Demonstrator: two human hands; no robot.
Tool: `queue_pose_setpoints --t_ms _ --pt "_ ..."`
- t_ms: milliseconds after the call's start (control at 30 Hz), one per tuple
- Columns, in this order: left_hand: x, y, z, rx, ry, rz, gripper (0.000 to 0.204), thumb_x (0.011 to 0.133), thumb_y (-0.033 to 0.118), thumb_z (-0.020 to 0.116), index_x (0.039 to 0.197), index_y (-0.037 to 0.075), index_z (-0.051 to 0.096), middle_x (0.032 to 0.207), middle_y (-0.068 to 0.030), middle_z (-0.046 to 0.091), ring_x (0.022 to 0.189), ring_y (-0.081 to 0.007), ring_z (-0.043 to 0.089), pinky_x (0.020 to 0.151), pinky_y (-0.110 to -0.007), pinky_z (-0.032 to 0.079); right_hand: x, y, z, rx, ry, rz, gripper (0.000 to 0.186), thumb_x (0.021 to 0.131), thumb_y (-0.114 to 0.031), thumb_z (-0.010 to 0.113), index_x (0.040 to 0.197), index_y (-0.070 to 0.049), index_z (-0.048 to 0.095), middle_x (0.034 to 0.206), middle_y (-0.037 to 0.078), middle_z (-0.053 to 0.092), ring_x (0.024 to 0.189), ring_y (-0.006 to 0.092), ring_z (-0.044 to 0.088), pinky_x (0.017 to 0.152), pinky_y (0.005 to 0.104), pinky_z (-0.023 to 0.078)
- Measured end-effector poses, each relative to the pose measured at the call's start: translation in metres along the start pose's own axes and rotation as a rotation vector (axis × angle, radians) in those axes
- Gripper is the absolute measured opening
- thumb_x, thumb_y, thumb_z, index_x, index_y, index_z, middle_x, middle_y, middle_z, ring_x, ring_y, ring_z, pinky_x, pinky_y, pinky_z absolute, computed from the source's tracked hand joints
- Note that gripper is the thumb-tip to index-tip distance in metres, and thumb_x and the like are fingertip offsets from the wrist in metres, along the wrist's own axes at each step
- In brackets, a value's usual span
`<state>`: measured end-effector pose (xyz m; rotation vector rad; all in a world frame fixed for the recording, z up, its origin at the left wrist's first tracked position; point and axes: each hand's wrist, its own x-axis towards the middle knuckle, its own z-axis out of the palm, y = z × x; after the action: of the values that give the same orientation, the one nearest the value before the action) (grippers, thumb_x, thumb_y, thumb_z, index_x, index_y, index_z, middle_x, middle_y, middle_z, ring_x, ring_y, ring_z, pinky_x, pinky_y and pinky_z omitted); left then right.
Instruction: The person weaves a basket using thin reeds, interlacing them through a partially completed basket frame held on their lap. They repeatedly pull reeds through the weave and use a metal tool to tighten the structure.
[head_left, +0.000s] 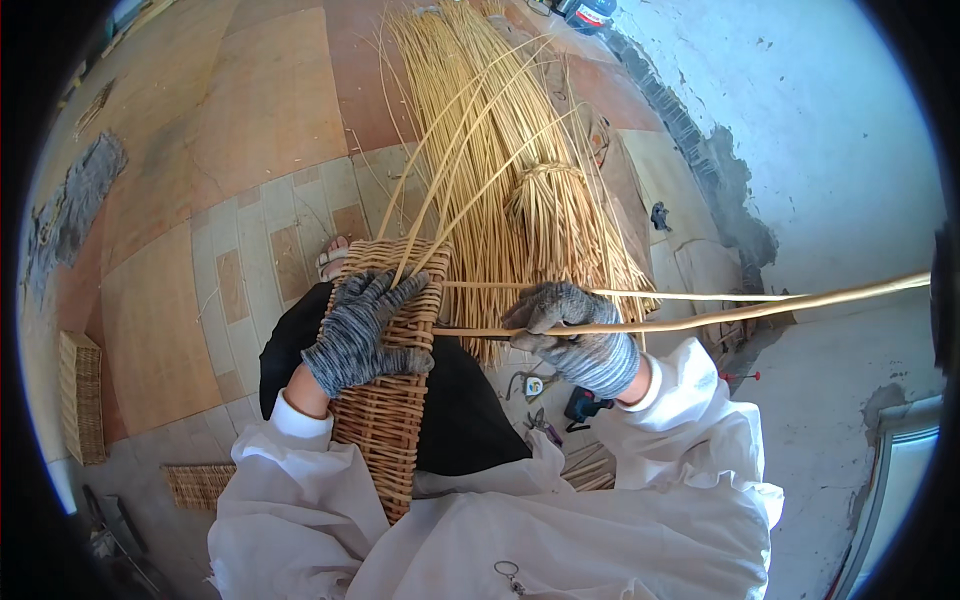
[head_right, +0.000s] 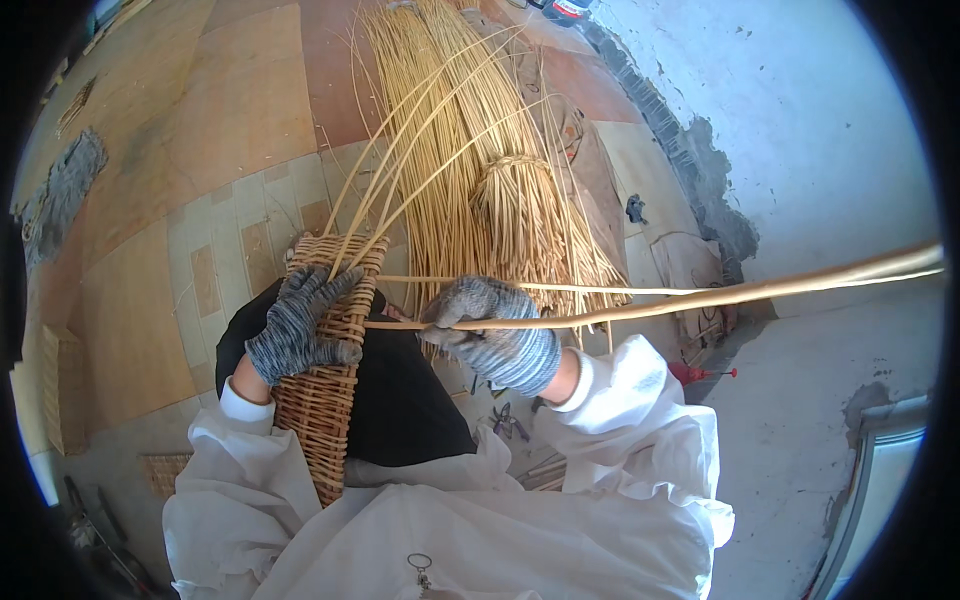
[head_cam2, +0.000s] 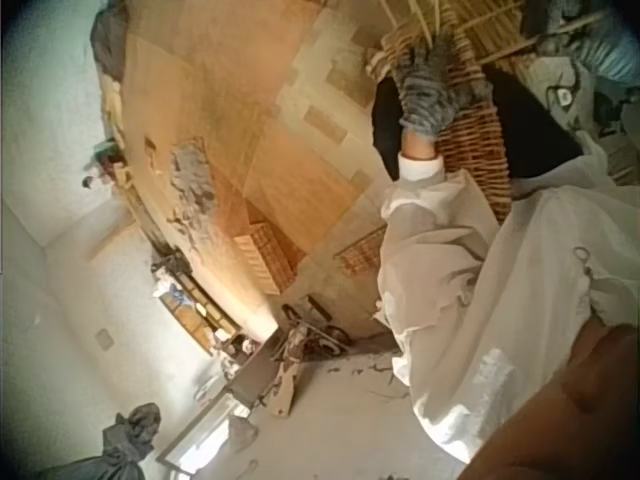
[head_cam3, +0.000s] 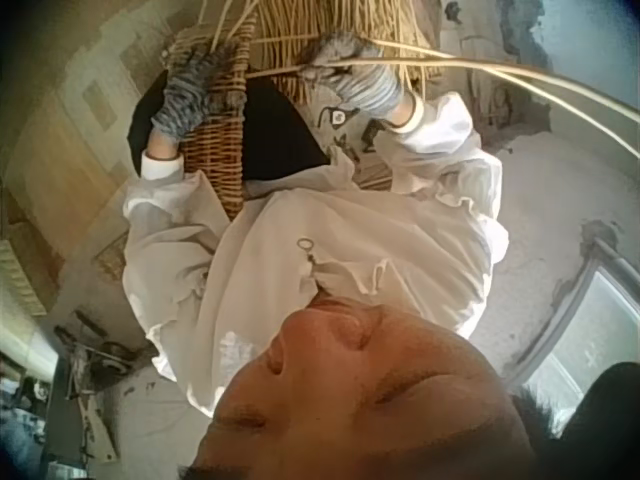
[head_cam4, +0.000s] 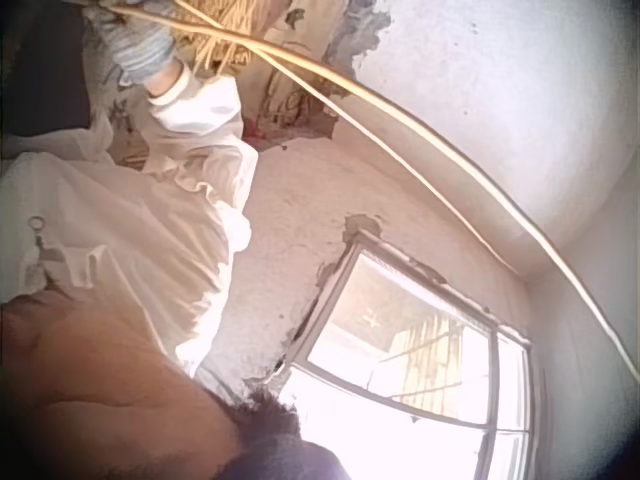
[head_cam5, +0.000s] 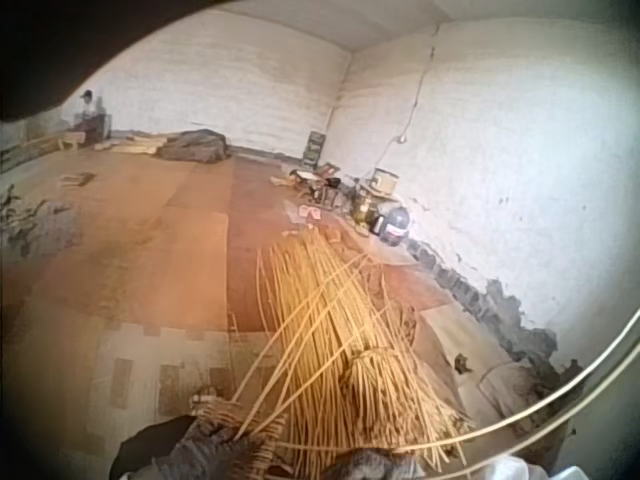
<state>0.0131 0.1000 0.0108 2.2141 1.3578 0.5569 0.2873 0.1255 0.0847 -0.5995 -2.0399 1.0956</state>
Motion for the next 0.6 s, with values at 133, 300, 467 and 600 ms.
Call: queue_pose_setpoints --t_ms 133,300,467,600 --pt "0.002 -0.005 -0.001 -0.015 0.016 0.024 0.056 0.086 0.046 0.053 0.134 0.017 0.047 0.128 -0.0188 0.050 0.120 -0.0400 0.043 0.106 -0.050 0.024 0.003 -0.015 0.008 -0.859 -0.408 0.176 0.028 0.073 -0.024 0.073 0.090 -0.005 0.063 0.089 0.009 0.066 0.084 0.0290 0.064 0.075 0.0352 0.051" --pt "0.010 0.002 -0.005 0.014 0.029 0.047 0.049 0.085 0.036 0.056 0.130 0.016 0.051 0.123 -0.0164 0.055 0.116 -0.0356 0.047 0.103 -0.045 0.028 -0.019 0.037 -0.007 -0.171 -0.650 0.557 0.030 0.076 -0.032 0.067 0.091 -0.006 0.062 0.076 0.009 0.060 0.073 0.0262 0.061 0.063 0.0361 0.049" --pt "0.010 0.000 -0.001 -0.068 0.026 0.025 0.046 0.086 0.031 0.056 0.128 0.013 0.053 0.122 -0.0140 0.056 0.118 -0.0346 0.046 0.101 -0.043 0.030 -0.113 0.035 -0.044 -0.648 -0.751 0.834 0.038 0.078 -0.022 0.070 0.109 -0.002 0.057 0.086 0.009 0.063 0.078 0.0190 0.064 0.070 0.0323 0.052" --pt "-0.002 0.003 -0.019 0.027 -0.174 0.022 0.086 0.069 0.059 0.065 0.137 0.011 0.041 0.134 -0.0211 0.042 0.128 -0.0385 0.034 0.108 -0.048 0.021 -0.100 -0.017 -0.025 -0.186 -0.779 0.783 0.057 0.082 -0.017 0.068 0.131 -0.003 0.044 0.094 0.008 0.063 0.080 0.0173 0.063 0.075 0.0326 0.051"
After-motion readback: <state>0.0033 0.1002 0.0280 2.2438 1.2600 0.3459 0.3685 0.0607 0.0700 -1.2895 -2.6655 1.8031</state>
